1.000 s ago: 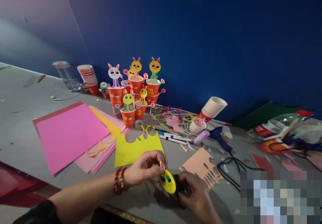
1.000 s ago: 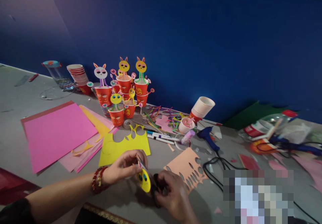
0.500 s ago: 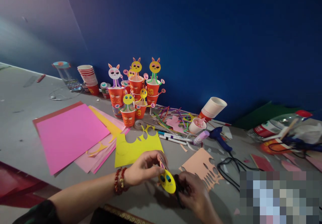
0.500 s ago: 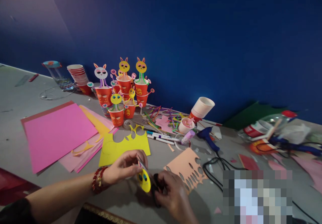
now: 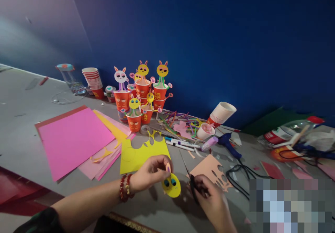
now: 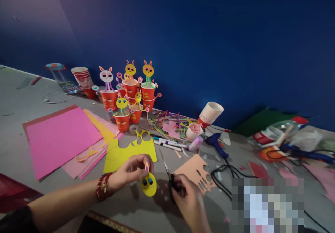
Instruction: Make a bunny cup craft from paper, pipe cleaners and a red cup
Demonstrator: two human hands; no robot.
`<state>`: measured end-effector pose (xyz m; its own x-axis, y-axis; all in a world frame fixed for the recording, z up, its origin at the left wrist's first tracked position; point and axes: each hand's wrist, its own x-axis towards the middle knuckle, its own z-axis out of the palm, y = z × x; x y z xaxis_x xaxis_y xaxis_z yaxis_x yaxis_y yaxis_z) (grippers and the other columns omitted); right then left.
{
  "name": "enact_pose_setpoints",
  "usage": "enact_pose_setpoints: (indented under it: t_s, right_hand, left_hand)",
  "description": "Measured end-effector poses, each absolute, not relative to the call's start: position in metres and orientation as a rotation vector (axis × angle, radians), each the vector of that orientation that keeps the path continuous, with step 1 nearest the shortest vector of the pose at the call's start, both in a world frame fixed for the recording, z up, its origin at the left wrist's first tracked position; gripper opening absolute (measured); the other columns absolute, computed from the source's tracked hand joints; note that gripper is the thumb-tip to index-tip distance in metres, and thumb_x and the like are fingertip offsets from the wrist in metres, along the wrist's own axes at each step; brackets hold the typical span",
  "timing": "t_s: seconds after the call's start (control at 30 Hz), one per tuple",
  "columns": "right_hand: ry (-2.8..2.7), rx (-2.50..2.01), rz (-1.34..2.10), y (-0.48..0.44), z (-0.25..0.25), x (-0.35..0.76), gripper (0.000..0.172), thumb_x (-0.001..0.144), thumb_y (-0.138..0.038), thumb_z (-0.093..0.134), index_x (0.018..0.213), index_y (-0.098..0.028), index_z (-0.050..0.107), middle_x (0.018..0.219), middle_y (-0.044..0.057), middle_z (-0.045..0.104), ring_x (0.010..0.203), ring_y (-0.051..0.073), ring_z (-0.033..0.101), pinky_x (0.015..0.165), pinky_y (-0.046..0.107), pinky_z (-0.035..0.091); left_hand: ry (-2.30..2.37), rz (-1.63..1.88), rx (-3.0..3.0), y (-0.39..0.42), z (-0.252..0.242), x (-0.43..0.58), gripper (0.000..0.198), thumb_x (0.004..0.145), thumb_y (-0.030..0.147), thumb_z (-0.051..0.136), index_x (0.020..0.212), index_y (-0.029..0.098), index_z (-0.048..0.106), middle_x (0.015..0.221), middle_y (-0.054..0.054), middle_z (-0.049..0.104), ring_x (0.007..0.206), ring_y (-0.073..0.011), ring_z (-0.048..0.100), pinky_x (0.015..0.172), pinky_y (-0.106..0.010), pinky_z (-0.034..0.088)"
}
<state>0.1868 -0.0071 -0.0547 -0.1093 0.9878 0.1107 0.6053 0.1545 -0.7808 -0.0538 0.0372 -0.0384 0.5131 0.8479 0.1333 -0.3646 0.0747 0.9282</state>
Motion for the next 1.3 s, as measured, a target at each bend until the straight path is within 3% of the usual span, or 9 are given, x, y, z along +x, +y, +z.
enact_pose_setpoints:
  t_s: [0.17, 0.37, 0.7, 1.1, 1.3]
  right_hand:
    - [-1.828, -1.723, 0.520, -0.012, -0.059, 0.211, 0.026, 0.085, -0.051, 0.060, 0.082, -0.025, 0.057, 0.062, -0.002, 0.066, 0.045, 0.015, 0.056, 0.045, 0.023, 0.042]
    - [-2.007, -1.881, 0.238, -0.015, -0.068, 0.229, 0.016, 0.082, -0.043, 0.059, 0.079, -0.028, 0.053, 0.066, -0.001, 0.071, 0.056, 0.021, 0.068, 0.050, 0.025, 0.045]
    - [-2.168, -2.247, 0.250, -0.007, -0.046, 0.218, 0.020, 0.088, -0.042, 0.055, 0.077, -0.025, 0.054, 0.068, 0.002, 0.070, 0.061, 0.022, 0.069, 0.050, 0.024, 0.035]
    - [-2.280, -2.249, 0.331, 0.008, -0.027, 0.217, 0.012, 0.086, -0.030, 0.063, 0.082, -0.024, 0.055, 0.071, -0.001, 0.069, 0.061, 0.019, 0.065, 0.050, 0.023, 0.024]
    - [-2.255, -2.289, 0.357, 0.012, -0.019, 0.212, 0.017, 0.084, -0.032, 0.065, 0.073, -0.023, 0.056, 0.073, 0.000, 0.070, 0.065, 0.019, 0.064, 0.051, 0.024, 0.023]
  left_hand:
    - [0.560, 0.927, 1.159, 0.038, -0.038, -0.055, 0.037, 0.077, 0.046, 0.076, 0.076, 0.015, 0.056, 0.081, -0.003, 0.057, 0.071, -0.0132, 0.048, 0.066, -0.024, 0.039]
    - [0.579, 0.891, 1.141, 0.037, -0.041, -0.053, 0.038, 0.076, 0.047, 0.076, 0.077, 0.016, 0.055, 0.080, -0.003, 0.056, 0.070, -0.0127, 0.047, 0.065, -0.024, 0.037]
    - [0.588, 0.884, 1.159, 0.037, -0.047, -0.052, 0.039, 0.078, 0.049, 0.075, 0.081, 0.016, 0.056, 0.081, -0.002, 0.055, 0.069, -0.0116, 0.044, 0.062, -0.022, 0.034]
    - [0.724, 0.833, 1.212, 0.040, -0.057, -0.052, 0.039, 0.076, 0.051, 0.074, 0.080, 0.016, 0.060, 0.075, 0.000, 0.055, 0.063, -0.0104, 0.044, 0.060, -0.022, 0.034]
    - [0.769, 0.799, 1.235, 0.042, -0.059, -0.053, 0.037, 0.076, 0.050, 0.073, 0.080, 0.015, 0.060, 0.073, 0.000, 0.053, 0.063, -0.0102, 0.044, 0.058, -0.021, 0.033]
